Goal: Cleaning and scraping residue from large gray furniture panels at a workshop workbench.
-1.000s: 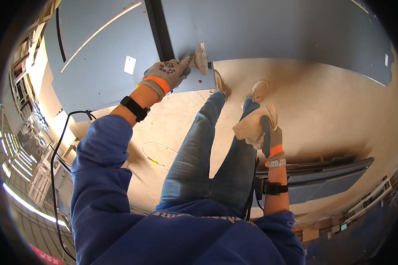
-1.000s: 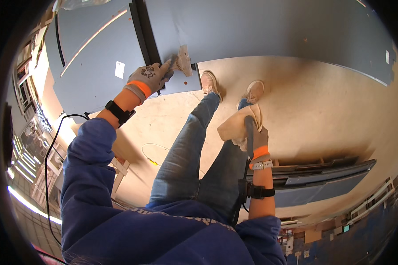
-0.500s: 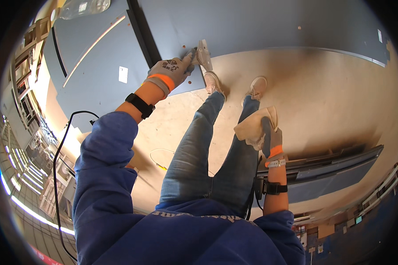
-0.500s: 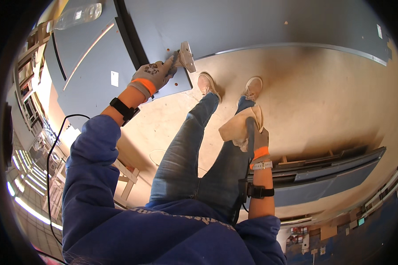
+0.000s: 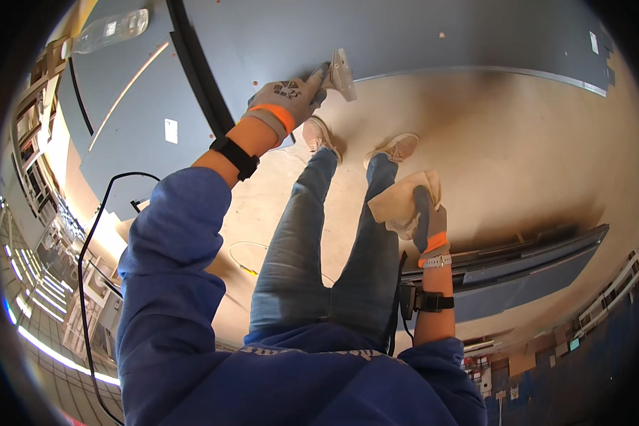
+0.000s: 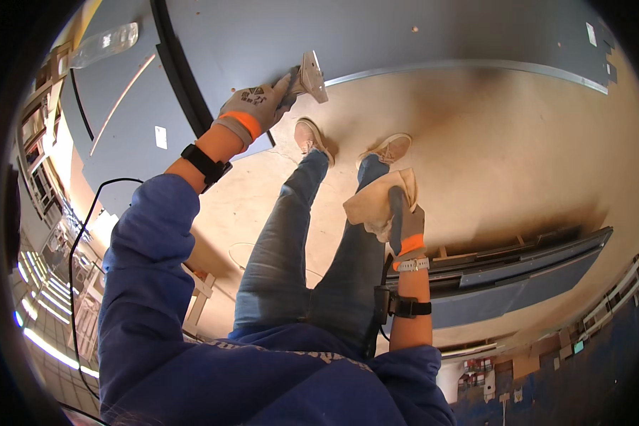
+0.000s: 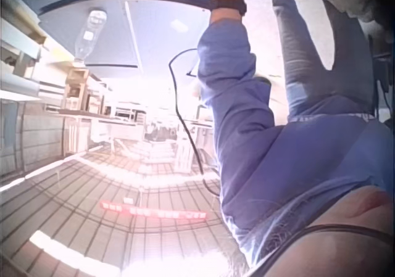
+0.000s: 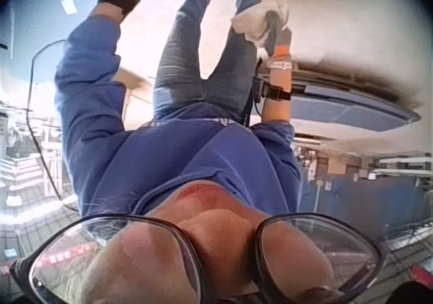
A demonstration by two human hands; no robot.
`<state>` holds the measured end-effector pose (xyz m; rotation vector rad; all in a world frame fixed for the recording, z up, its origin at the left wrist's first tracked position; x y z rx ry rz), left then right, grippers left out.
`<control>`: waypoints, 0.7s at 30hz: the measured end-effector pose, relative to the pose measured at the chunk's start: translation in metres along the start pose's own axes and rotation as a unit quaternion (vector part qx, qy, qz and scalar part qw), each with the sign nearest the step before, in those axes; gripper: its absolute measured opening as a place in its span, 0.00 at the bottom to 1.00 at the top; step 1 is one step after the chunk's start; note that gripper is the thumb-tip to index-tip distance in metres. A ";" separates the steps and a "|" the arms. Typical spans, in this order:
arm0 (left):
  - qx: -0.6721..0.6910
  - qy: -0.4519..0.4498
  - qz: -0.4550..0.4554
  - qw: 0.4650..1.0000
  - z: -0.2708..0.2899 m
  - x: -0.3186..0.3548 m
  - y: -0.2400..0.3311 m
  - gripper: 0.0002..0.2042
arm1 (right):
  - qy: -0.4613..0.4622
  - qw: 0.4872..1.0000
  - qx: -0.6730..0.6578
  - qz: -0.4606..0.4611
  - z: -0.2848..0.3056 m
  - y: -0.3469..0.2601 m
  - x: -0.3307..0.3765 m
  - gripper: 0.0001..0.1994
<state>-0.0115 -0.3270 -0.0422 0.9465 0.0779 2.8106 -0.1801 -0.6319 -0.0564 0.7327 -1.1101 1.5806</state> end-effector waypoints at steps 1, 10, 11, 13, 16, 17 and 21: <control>0.005 0.010 0.002 1.000 0.002 -0.005 0.004 0.25 | 0.001 1.000 0.000 -0.002 0.003 0.000 -0.001 0.26; -0.043 0.007 -0.017 0.999 0.011 -0.031 0.024 0.23 | 0.017 0.992 -0.118 -0.042 0.026 0.025 -0.017 0.28; -0.056 -0.010 -0.006 0.998 0.012 -0.031 0.024 0.24 | 0.026 0.995 -0.087 -0.035 0.031 0.028 -0.020 0.29; -0.074 -0.025 -0.002 0.997 0.009 -0.034 0.020 0.26 | 0.034 0.997 -0.067 -0.031 0.034 0.030 -0.021 0.29; -0.110 -0.047 0.002 0.993 0.009 -0.038 0.017 0.26 | 0.042 0.994 -0.085 -0.051 0.039 0.035 -0.023 0.29; -0.129 -0.053 0.004 0.990 0.010 -0.039 0.016 0.26 | 0.047 0.996 -0.076 -0.018 0.040 0.036 -0.025 0.28; -0.162 -0.089 0.012 0.983 0.016 -0.043 0.017 0.27 | 0.055 0.998 -0.033 0.008 0.050 0.035 -0.024 0.29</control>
Point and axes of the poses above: each hand's wrist, its own x-axis away from the middle knuckle, its own z-axis out of the back of the hand, y = z × x, the point moved 4 cm from there along -x, towards the middle knuckle, and after that the axes turned 12 degrees about y, right-handed, at the moved point
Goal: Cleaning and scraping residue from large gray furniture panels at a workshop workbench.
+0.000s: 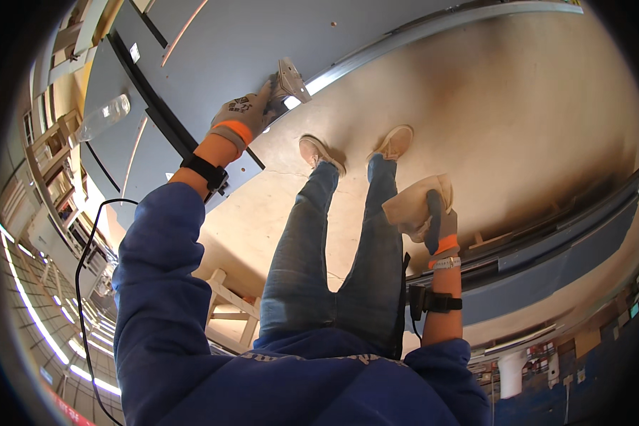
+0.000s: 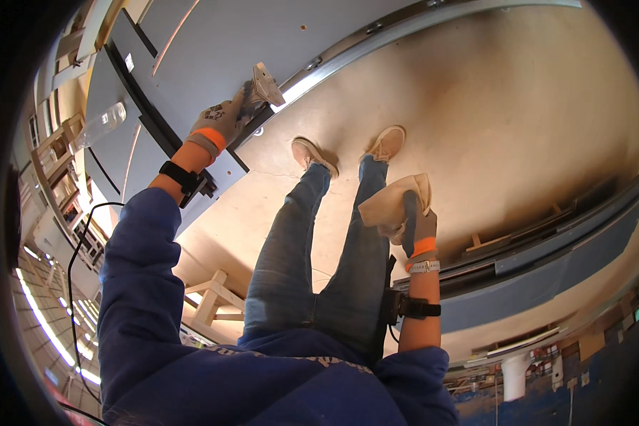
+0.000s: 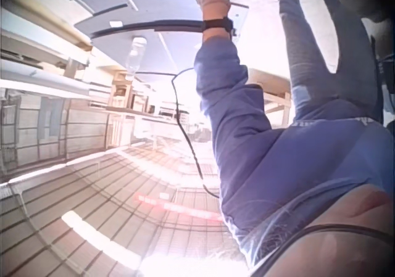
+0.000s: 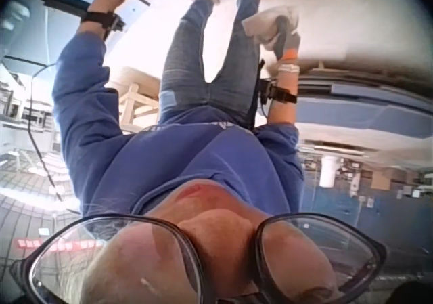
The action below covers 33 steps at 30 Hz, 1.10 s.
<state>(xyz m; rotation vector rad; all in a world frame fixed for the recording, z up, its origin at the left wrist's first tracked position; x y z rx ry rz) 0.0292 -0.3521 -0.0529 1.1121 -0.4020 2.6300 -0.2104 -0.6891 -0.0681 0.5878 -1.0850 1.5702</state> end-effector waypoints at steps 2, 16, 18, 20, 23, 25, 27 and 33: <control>-0.011 -0.001 -0.002 1.000 0.000 -0.002 0.001 0.26 | 0.004 1.000 -0.015 -0.021 0.002 0.005 -0.001 0.29; 0.044 0.043 -0.017 0.998 -0.002 -0.005 0.004 0.27 | -0.011 0.993 -0.109 -0.041 -0.018 0.005 0.009 0.27; 0.039 0.042 -0.012 0.998 -0.001 -0.002 0.003 0.28 | -0.029 0.992 -0.102 -0.072 -0.018 -0.002 0.014 0.27; 0.032 0.044 -0.010 0.998 -0.006 0.002 -0.002 0.28 | -0.031 0.991 -0.102 -0.074 -0.018 0.001 0.014 0.27; 0.034 0.067 -0.018 0.997 -0.014 0.002 0.000 0.28 | -0.028 0.993 -0.099 -0.063 -0.018 0.002 0.018 0.28; 0.045 0.088 -0.023 0.995 -0.004 0.002 0.009 0.28 | -0.028 0.994 -0.093 -0.048 -0.019 0.002 0.019 0.28; 0.051 0.047 -0.012 0.998 0.004 -0.002 0.019 0.28 | -0.030 0.994 -0.087 -0.049 -0.022 0.007 0.017 0.27; 0.037 0.061 -0.030 0.997 0.002 -0.002 0.011 0.28 | -0.031 0.997 -0.051 -0.043 -0.019 -0.011 0.026 0.27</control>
Point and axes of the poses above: each hand's wrist, its own x-axis away from the middle knuckle, its own z-axis out of the back of the hand, y = z × x, the point moved 4 cm from there along -x, towards the middle knuckle, and after that the axes turned 12 degrees about y, right-handed, at the moved point
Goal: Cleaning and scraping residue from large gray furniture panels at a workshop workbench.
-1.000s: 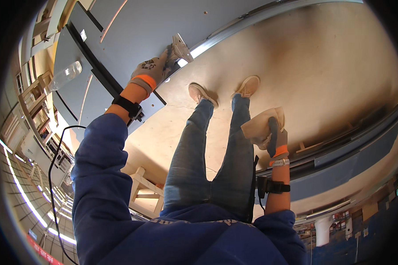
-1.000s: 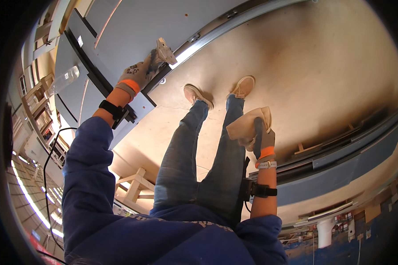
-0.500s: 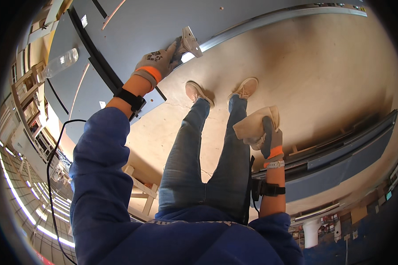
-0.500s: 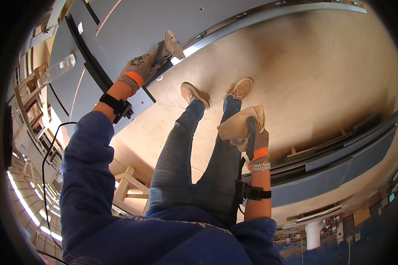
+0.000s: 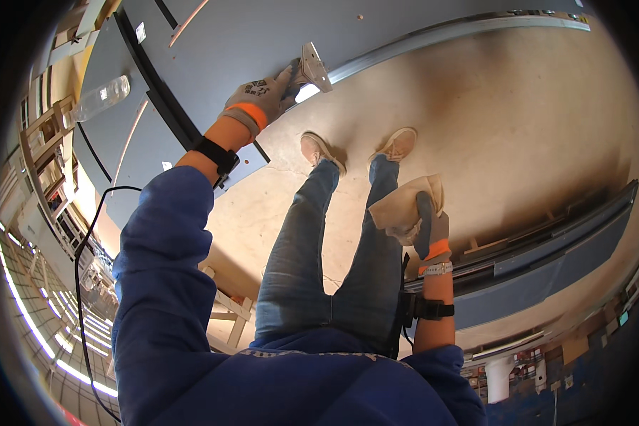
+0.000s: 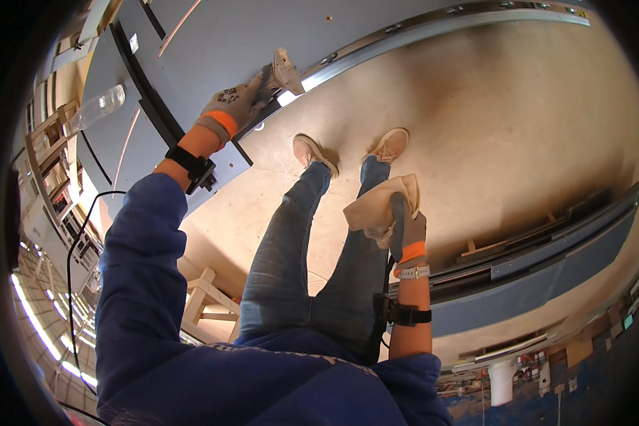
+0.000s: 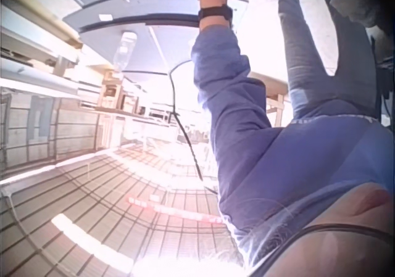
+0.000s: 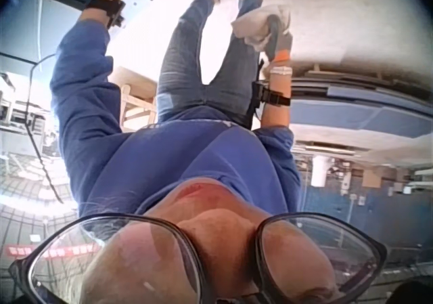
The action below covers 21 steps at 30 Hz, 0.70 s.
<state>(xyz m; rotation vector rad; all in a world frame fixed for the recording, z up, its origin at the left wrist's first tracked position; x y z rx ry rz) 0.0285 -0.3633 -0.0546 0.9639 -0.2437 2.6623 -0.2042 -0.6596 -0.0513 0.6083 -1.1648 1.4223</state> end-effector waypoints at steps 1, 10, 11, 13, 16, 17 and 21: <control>-0.001 0.000 -0.002 1.000 0.000 0.000 0.001 0.28 | 0.001 1.000 -0.002 -0.001 0.001 0.000 -0.001 0.27; 0.009 0.032 -0.009 0.999 0.019 -0.022 0.021 0.26 | -0.015 0.998 -0.037 -0.042 0.012 0.013 -0.012 0.27; 0.004 0.034 -0.018 0.999 0.019 -0.023 0.021 0.25 | -0.011 0.998 -0.050 -0.046 0.013 0.018 -0.014 0.27; -0.004 0.038 -0.031 0.999 0.015 -0.024 0.020 0.25 | -0.005 0.996 -0.067 -0.050 0.015 0.023 -0.017 0.28; 0.007 0.063 -0.037 0.997 0.010 -0.020 0.018 0.27 | 0.025 0.998 -0.044 -0.037 0.022 0.027 -0.020 0.26; 0.004 0.040 -0.022 0.999 0.010 -0.022 0.018 0.28 | 0.030 0.998 -0.045 -0.012 0.023 0.026 -0.022 0.26; 0.003 0.037 -0.007 0.999 0.022 -0.034 0.037 0.26 | 0.040 0.998 -0.054 -0.005 0.029 0.023 -0.023 0.27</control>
Point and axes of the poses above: each hand's wrist, its own x-axis away from the middle knuckle, its own z-axis out of the back of the hand, y = z × x, the point moved 4 cm from there along -x, towards the middle knuckle, and after that the axes turned 12 degrees about y, right-handed, at the moved point
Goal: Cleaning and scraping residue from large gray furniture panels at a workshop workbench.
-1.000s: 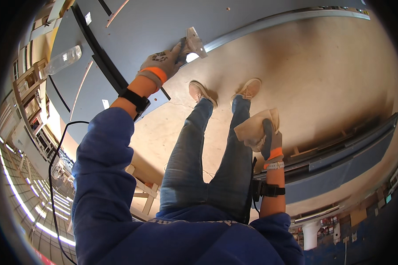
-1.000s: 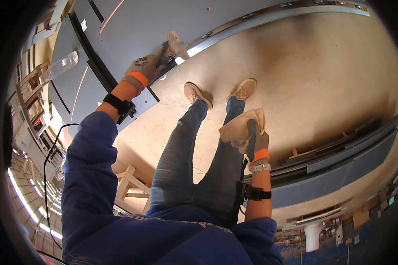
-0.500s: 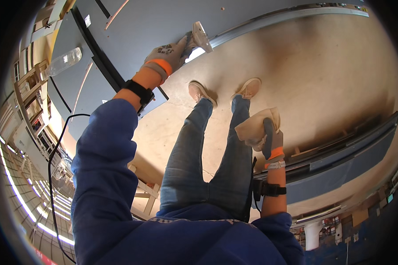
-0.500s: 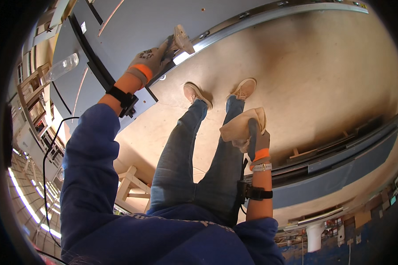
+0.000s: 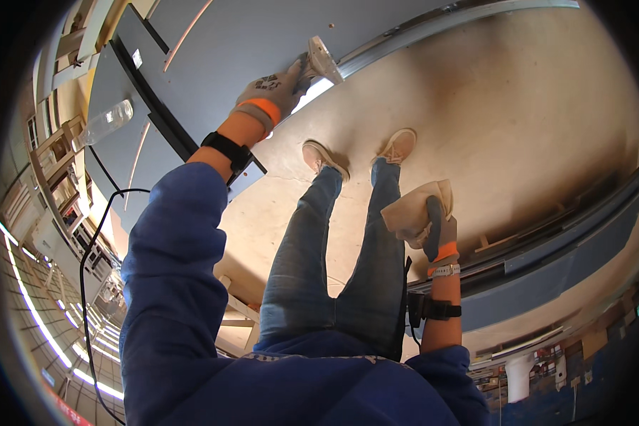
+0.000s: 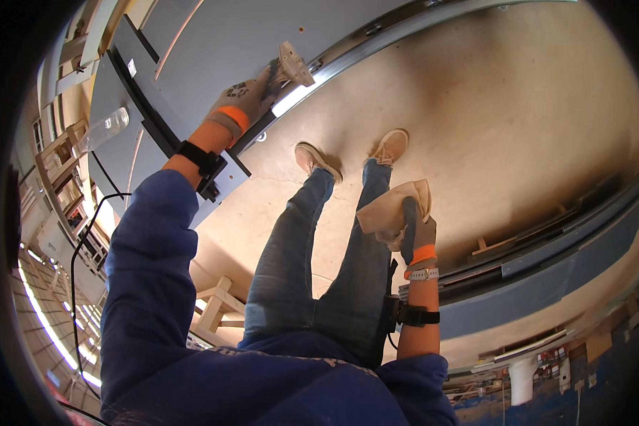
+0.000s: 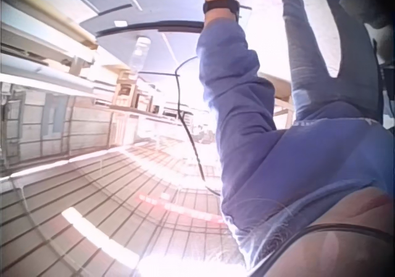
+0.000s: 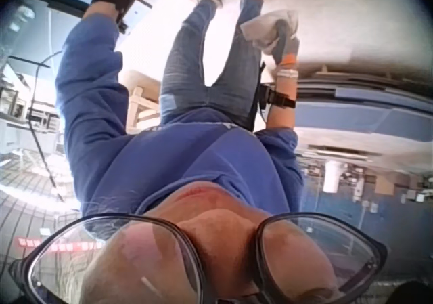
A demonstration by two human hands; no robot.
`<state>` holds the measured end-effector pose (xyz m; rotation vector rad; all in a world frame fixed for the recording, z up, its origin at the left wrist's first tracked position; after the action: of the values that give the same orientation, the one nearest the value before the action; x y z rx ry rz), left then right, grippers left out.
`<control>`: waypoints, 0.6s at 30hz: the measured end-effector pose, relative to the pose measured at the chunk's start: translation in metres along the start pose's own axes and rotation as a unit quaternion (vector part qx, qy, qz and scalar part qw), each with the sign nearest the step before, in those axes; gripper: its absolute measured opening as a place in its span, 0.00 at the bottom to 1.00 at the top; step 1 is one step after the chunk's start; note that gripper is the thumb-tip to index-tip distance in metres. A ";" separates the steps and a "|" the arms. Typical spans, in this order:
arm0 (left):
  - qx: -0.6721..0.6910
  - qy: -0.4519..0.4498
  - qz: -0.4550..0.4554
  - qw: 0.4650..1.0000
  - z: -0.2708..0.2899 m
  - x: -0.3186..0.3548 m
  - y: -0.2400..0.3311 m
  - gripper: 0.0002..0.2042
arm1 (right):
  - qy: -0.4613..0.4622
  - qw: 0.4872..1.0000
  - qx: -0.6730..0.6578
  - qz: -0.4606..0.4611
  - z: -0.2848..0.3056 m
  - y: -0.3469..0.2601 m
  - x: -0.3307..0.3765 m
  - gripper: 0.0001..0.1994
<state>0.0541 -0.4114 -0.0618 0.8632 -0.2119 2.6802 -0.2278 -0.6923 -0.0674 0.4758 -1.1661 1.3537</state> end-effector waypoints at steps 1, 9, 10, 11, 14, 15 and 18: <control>-0.002 -0.001 -0.002 1.000 0.004 -0.006 0.008 0.26 | 0.001 1.000 -0.002 -0.002 0.001 -0.003 0.000 0.27; -0.013 -0.021 0.004 1.000 0.028 -0.028 0.036 0.24 | -0.004 0.999 -0.050 0.002 0.004 -0.011 -0.005 0.27; -0.015 -0.020 0.002 1.000 0.030 -0.028 0.039 0.24 | -0.003 0.999 -0.052 0.003 0.006 -0.012 -0.007 0.27; -0.020 -0.025 0.008 0.999 0.030 -0.029 0.041 0.23 | -0.010 0.999 -0.035 -0.023 0.010 -0.010 -0.010 0.26; -0.028 -0.011 0.006 1.000 0.030 -0.037 0.046 0.22 | -0.021 1.000 -0.014 0.002 0.016 -0.003 -0.019 0.26; -0.029 0.004 0.000 1.000 0.032 -0.039 0.049 0.21 | -0.026 0.998 -0.006 0.050 0.016 -0.007 -0.020 0.26; -0.019 0.077 -0.026 0.996 0.048 -0.057 0.067 0.19 | -0.030 0.996 -0.047 0.071 0.017 -0.016 -0.025 0.26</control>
<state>0.1013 -0.4999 -0.0597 0.6378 -0.2019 2.6695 -0.2153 -0.7230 -0.0760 0.3738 -1.3276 1.4072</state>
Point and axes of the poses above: each hand's wrist, its own x-axis away from the middle knuckle, its own z-axis out of the back of the hand, y = z × x, the point moved 4 cm from there along -x, towards the middle knuckle, and after that the axes turned 12 degrees about y, right-handed, at the moved point
